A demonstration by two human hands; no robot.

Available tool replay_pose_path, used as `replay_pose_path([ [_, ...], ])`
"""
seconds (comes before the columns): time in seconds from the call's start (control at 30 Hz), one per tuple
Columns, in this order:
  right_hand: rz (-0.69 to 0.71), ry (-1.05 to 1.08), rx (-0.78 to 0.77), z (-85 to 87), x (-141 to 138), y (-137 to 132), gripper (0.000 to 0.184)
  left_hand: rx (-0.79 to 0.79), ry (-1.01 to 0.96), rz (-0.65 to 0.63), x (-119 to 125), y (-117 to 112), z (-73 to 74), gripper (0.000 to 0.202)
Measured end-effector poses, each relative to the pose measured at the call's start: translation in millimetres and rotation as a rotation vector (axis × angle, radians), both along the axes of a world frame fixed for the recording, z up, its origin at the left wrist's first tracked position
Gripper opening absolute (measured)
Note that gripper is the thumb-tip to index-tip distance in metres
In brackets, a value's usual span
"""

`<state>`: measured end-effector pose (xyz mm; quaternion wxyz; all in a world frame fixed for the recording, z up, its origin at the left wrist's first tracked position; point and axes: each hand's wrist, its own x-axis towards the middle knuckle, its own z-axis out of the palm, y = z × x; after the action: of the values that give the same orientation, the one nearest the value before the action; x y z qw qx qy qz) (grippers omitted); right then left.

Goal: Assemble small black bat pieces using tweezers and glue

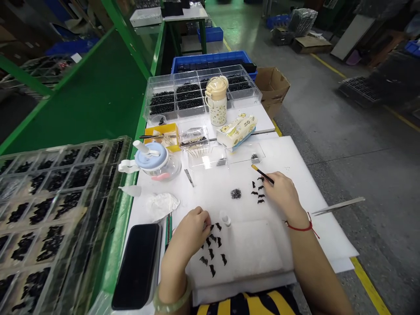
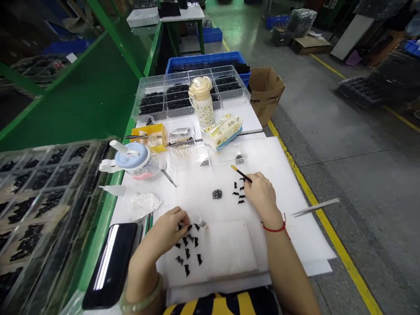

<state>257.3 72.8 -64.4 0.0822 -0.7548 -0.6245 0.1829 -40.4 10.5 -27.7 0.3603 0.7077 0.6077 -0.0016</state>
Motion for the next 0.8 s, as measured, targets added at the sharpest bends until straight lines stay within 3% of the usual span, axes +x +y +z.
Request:
replay_pose_path([
  [0.2,-0.034,0.046,0.031,-1.5,-3,-5,0.029,0.006,-0.11,0.033,0,1,0.0,0.021],
  [0.33,-0.084,0.139,0.168,-3.9,-6,-9,0.031,0.037,-0.252,0.088,3,3,0.9,0.017],
  [0.47,-0.069,0.373,0.387,3.7,-2,-12,0.032,0.049,-0.433,0.186,7,6,3.2,0.013],
  [0.6,0.107,0.726,0.456,11.7,-5,-15,0.046,-0.03,-0.667,0.304,12,9,-1.0,0.007],
  [0.8,0.149,0.963,0.384,6.4,-34,-15,0.045,-0.239,-1.026,0.431,18,11,-13.5,0.04],
])
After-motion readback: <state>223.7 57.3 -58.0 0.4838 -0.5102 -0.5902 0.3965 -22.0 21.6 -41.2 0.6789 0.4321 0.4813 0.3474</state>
